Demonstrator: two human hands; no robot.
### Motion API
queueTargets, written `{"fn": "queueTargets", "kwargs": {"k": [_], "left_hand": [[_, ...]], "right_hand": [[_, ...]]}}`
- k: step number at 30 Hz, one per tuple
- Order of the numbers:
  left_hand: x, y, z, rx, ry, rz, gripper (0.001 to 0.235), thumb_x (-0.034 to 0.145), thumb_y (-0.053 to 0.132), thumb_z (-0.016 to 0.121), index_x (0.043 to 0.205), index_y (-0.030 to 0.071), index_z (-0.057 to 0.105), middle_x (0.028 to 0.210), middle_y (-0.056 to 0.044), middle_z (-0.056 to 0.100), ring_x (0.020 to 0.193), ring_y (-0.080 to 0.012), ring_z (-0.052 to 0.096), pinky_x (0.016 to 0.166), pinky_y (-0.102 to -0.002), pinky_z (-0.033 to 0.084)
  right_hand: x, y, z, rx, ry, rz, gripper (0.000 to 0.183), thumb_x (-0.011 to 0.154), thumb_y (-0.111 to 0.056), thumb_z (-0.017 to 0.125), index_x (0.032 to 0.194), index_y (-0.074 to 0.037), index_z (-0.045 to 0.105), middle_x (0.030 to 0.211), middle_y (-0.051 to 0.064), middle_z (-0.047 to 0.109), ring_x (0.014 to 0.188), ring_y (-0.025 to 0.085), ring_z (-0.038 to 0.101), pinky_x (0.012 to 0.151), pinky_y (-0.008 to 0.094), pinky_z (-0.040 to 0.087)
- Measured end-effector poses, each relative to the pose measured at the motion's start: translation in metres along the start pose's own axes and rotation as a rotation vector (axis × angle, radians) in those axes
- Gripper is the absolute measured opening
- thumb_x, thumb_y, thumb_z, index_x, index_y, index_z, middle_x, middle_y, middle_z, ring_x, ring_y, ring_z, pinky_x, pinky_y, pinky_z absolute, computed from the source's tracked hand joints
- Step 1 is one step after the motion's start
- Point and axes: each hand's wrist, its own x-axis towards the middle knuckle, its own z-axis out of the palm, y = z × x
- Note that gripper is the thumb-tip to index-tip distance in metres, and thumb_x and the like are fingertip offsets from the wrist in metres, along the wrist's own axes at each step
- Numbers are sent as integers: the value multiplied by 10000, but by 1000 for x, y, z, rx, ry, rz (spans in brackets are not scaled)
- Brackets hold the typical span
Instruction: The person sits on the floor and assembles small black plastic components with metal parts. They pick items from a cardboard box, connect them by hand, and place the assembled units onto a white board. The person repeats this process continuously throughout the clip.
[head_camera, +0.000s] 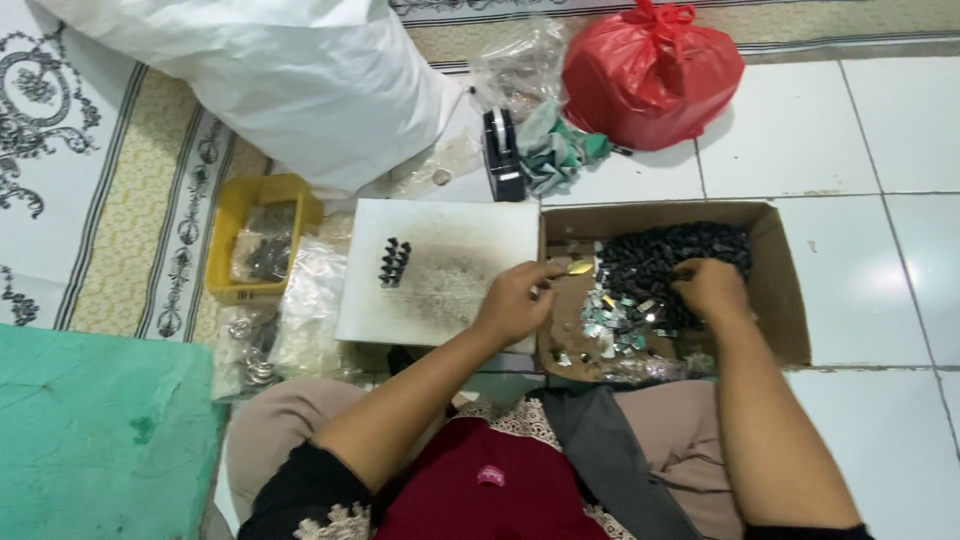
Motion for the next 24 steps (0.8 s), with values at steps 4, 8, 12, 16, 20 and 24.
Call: {"fn": "queueTargets", "kwargs": {"k": [4, 8, 12, 16, 20, 24], "left_hand": [[27, -17, 79, 130, -115, 47, 254, 851, 160, 726, 1101, 126, 755, 987, -128, 731, 901, -346, 744, 730, -423, 634], [51, -30, 135, 278, -233, -191, 284, 890, 117, 653, 1157, 66, 732, 1026, -141, 683, 903, -289, 736, 727, -353, 626], [68, -52, 180, 401, -175, -280, 248, 870, 97, 666, 1094, 8, 722, 1024, -176, 641, 1006, -337, 679, 821, -395, 607], [68, -45, 185, 405, -185, -351, 222, 900, 49, 682, 1091, -62, 703, 1108, -255, 593, 1029, -353, 640, 840, -432, 601], [67, -46, 182, 353, -132, -366, 252, 862, 81, 750, 1075, -46, 708, 1100, -225, 576, 1063, -390, 633, 892, -465, 587], [65, -53, 173, 267, -135, -418, 320, 838, 144, 785, 1124, 17, 719, 1143, -178, 573, 1120, -386, 634, 938, -454, 578]], "right_hand": [[-9, -30, 7, 79, 1, -73, 307, 868, -166, 759, 1164, -231, 808, 1119, 109, 796, 1126, 383, 710, 939, 501, 570], [2, -41, 18, 44, 8, -225, 307, 893, -115, 719, 1174, -205, 802, 1119, 110, 787, 1115, 340, 716, 978, 440, 563], [3, -49, 16, 32, -1, -248, 292, 920, -142, 714, 1197, -199, 790, 1140, 133, 752, 1135, 325, 696, 992, 427, 558], [2, -51, 21, 27, -20, -258, 277, 925, -154, 703, 1185, -201, 785, 1126, 122, 735, 1114, 308, 700, 985, 422, 563], [12, -50, 30, 10, -3, -292, 215, 921, -156, 700, 1112, -161, 796, 1099, 125, 724, 1106, 313, 693, 968, 419, 563], [2, -60, 20, -23, -16, -301, 224, 910, -129, 674, 1096, -142, 798, 1115, 149, 706, 1130, 326, 666, 989, 417, 551]]}}
